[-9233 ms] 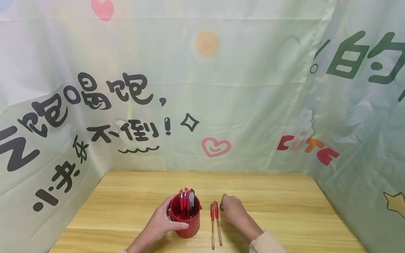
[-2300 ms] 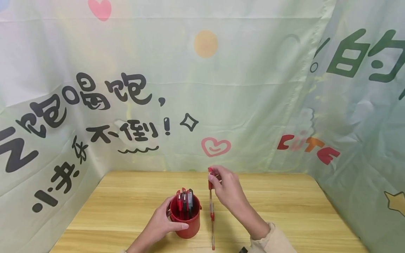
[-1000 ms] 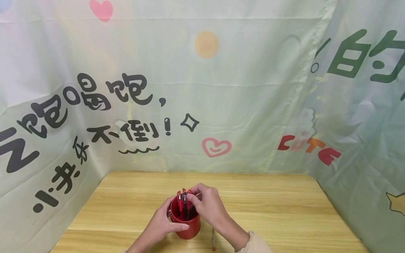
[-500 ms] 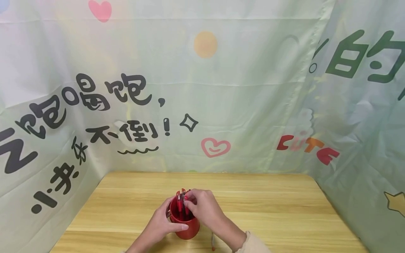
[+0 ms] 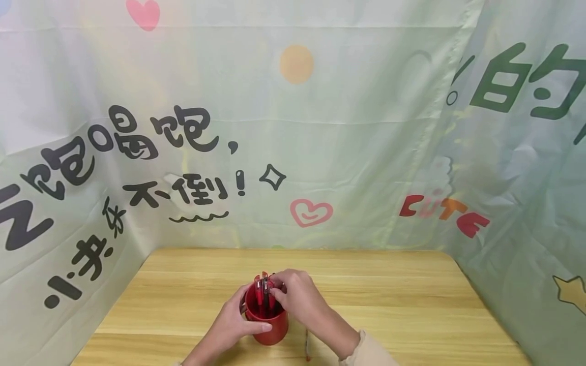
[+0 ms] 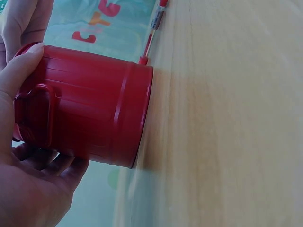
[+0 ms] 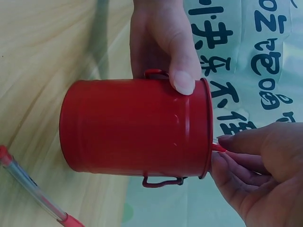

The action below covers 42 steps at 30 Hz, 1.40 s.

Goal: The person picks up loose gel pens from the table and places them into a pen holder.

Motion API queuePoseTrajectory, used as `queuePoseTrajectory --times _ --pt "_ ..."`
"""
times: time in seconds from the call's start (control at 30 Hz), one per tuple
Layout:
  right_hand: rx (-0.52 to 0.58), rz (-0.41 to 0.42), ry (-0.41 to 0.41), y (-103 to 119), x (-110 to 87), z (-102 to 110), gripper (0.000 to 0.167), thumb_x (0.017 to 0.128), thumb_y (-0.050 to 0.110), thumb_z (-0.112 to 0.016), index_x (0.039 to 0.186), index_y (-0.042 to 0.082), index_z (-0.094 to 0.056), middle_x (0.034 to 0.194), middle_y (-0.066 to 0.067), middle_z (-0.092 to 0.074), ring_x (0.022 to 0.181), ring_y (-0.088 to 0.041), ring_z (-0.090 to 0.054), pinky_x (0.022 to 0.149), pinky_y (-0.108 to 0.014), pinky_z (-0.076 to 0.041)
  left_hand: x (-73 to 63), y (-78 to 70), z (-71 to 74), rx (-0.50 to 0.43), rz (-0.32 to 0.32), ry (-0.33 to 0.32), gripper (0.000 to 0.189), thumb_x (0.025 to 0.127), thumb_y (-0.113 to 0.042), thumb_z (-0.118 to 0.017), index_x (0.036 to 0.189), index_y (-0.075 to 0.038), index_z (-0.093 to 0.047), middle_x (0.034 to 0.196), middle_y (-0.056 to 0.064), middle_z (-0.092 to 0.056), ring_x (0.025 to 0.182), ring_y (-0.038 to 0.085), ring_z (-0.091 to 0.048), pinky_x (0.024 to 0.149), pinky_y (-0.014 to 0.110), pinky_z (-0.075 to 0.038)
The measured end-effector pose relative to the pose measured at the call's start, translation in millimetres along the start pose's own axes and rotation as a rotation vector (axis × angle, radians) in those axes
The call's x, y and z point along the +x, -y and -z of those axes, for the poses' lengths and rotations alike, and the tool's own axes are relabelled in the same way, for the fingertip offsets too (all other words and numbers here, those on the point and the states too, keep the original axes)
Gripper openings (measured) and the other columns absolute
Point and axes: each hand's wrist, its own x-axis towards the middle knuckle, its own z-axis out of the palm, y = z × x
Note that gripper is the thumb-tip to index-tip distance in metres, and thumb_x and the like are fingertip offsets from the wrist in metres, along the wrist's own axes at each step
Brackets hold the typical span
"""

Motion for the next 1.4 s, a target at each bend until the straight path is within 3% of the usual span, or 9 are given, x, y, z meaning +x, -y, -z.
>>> queuePoseTrajectory --times 0.2,0.4,0.57,0.8,0.93,1.07,1.23,1.4 --pt "0.023 -0.029 -0.039 -2.7 1.6 8.9 0.017 0.089 0.003 -0.079 0.106 0.003 -0.079 0.092 -0.008 -0.078 0.071 -0.008 -0.07 0.059 -0.01 -0.053 0.3 0.1 -0.1 0.023 -0.018 -0.009 0.098 0.072 -0.04 -0.096 0.152 -0.015 -0.045 0.148 0.008 -0.059 0.13 0.026 -0.062 0.099 0.028 -0.057" --pt "-0.026 -0.123 -0.077 -20.4 3.6 12.0 0.014 0.09 0.001 -0.076 0.103 0.004 -0.079 0.087 -0.006 -0.078 0.072 -0.009 -0.07 0.06 -0.013 -0.053 1.4 0.3 -0.5 0.006 -0.026 -0.011 0.097 0.071 -0.038 -0.096 0.151 -0.014 -0.046 0.147 0.01 -0.059 0.13 0.028 -0.062 0.1 0.032 -0.059" --pt "-0.066 -0.224 -0.011 -44.8 -0.8 4.9 0.011 0.088 0.001 -0.076 0.099 -0.001 -0.077 0.082 -0.008 -0.077 0.069 -0.01 -0.068 0.057 -0.019 -0.055 1.0 2.1 -0.5 0.014 -0.031 -0.012 0.098 0.07 -0.037 -0.097 0.151 -0.015 -0.047 0.147 0.009 -0.06 0.13 0.027 -0.063 0.1 0.031 -0.058" --pt "-0.129 -0.368 0.114 -70.0 -6.2 -13.1 0.022 0.083 0.008 -0.081 0.098 -0.007 -0.074 0.083 -0.011 -0.074 0.07 -0.015 -0.066 0.06 -0.029 -0.057 0.9 1.0 0.1 -0.005 -0.007 -0.01 0.098 0.071 -0.036 -0.097 0.152 -0.014 -0.045 0.149 0.011 -0.058 0.132 0.03 -0.061 0.102 0.039 -0.059" --pt "-0.181 -0.389 0.128 -75.2 -7.8 -20.3 0.013 0.079 0.008 -0.08 0.076 0.0 -0.07 0.07 -0.006 -0.067 0.059 -0.012 -0.052 0.051 -0.023 -0.045 0.7 -0.1 0.8 -0.013 0.003 -0.01 0.098 0.071 -0.036 -0.097 0.152 -0.014 -0.045 0.149 0.012 -0.057 0.132 0.031 -0.061 0.102 0.04 -0.059" --pt "-0.189 -0.398 0.125 -79.0 -10.1 -25.5 0.03 0.076 0.007 -0.08 0.057 0.012 -0.057 0.057 0.002 -0.052 0.051 -0.01 -0.043 0.047 -0.021 -0.036 0.7 -1.1 0.9 -0.021 0.016 -0.002 0.099 0.071 -0.035 -0.097 0.152 -0.013 -0.045 0.149 0.012 -0.057 0.133 0.031 -0.06 0.101 0.041 -0.06" --pt "-0.211 -0.376 0.117 -83.2 -10.9 -29.0 0.034 0.074 0.004 -0.079 0.052 0.015 -0.055 0.051 0.007 -0.043 0.05 -0.01 -0.039 0.048 -0.021 -0.033 1.1 -1.9 1.2 -0.023 0.026 0.001 0.1 0.071 -0.036 -0.097 0.153 -0.013 -0.044 0.149 0.012 -0.057 0.133 0.032 -0.06 0.101 0.043 -0.06" --pt "-0.214 -0.375 0.133 -85.1 -10.3 -31.4 0.03 0.073 -0.001 -0.075 0.051 0.012 -0.06 0.048 0.007 -0.05 0.049 -0.01 -0.043 0.047 -0.02 -0.036 1.2 -2.5 1.3 -0.023 0.024 0.003 0.1 0.071 -0.036 -0.097 0.153 -0.013 -0.044 0.15 0.012 -0.056 0.132 0.031 -0.061 0.1 0.042 -0.06"
